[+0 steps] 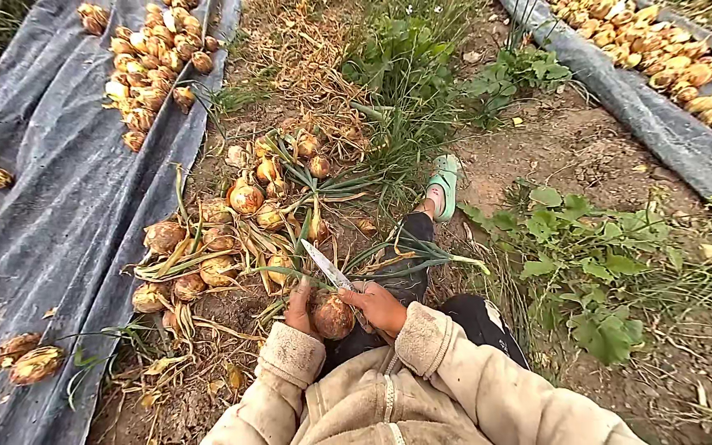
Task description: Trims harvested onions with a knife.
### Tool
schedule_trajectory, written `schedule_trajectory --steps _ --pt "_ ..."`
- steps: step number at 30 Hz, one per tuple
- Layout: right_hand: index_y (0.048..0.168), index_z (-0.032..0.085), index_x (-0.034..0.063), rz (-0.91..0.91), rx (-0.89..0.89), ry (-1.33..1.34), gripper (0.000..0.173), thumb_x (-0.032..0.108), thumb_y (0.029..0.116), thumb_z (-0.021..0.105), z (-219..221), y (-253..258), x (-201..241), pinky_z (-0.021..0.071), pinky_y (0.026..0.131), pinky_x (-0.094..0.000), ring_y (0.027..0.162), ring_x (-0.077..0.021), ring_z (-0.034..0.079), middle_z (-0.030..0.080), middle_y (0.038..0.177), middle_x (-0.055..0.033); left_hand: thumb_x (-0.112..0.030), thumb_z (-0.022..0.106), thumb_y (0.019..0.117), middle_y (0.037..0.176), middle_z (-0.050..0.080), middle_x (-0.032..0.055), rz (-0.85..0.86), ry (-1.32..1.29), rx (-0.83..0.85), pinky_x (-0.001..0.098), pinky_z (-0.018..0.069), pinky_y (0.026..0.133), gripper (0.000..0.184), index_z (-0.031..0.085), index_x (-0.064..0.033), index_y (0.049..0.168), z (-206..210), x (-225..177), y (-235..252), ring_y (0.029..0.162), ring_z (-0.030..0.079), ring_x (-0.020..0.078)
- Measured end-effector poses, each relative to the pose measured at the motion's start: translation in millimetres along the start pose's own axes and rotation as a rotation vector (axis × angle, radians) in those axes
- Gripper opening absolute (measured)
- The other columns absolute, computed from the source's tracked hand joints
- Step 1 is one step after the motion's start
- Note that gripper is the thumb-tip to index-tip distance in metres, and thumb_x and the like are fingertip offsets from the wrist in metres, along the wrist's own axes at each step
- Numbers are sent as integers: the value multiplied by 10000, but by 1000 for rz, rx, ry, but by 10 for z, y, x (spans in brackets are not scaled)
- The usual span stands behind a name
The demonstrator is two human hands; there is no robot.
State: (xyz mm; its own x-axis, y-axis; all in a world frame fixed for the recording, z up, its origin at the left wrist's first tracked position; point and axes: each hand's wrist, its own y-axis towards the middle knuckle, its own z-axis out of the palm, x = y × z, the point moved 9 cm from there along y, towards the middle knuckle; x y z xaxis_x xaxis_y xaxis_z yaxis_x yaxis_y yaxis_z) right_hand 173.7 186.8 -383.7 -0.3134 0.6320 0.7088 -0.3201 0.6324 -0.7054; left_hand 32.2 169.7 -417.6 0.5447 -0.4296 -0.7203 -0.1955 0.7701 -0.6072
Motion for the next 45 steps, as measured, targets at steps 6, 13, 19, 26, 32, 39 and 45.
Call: schedule_trajectory --steps 6,13,19,26,32,39,45 --pt "1124 597 67 -17 43 152 305 348 1088 486 -5 -9 32 403 421 -190 439 -60 425 486 668 -15 -279 918 437 1248 654 168 266 751 235 372 572 917 1230 357 -24 1501 78 -175 -127 1047 688 188" --pt "1158 580 69 -5 -117 288 312 340 1098 437 -428 -43 -83 427 413 -210 432 -86 444 464 642 -24 -267 531 1010 1053 636 174 235 74 -285 422 577 709 429 484 -14 1354 -1202 -529 250 851 660 238" --pt "997 557 48 20 -223 394 357 338 1111 382 -736 -80 -311 440 412 -215 411 -94 461 446 555 -10 -776 -37 947 1194 625 17 641 -600 -271 236 558 796 853 347 -181 1422 -1919 -1867 -88 955 669 101" --pt "1240 523 63 -84 -177 199 310 323 1097 434 -733 -134 -160 505 525 -257 541 -107 535 543 770 -28 -279 691 986 1250 663 278 175 1341 -205 633 434 1056 410 662 -20 1302 -546 -1353 1038 1200 619 453" --pt "1355 488 36 -89 -197 168 388 295 1067 509 -810 -206 -238 537 570 -268 605 -103 582 595 894 -44 -449 557 1019 1460 515 300 -113 1649 -127 587 398 1130 634 506 -4 1468 -211 -788 1508 1364 513 434" --pt "1383 476 33 -100 -99 115 450 262 1020 610 -694 -159 -204 577 639 -279 685 -111 641 634 982 -54 -362 806 868 1478 477 311 -88 1498 -86 575 400 1130 890 341 -63 1566 -328 -745 1344 1370 493 438" --pt "1391 478 55 -124 -41 10 500 300 989 646 -605 -215 -155 581 660 -280 710 -106 648 635 1003 -48 -234 965 628 1353 570 292 333 1138 -210 561 444 1083 1004 447 6 1454 -626 -956 948 1258 561 432"
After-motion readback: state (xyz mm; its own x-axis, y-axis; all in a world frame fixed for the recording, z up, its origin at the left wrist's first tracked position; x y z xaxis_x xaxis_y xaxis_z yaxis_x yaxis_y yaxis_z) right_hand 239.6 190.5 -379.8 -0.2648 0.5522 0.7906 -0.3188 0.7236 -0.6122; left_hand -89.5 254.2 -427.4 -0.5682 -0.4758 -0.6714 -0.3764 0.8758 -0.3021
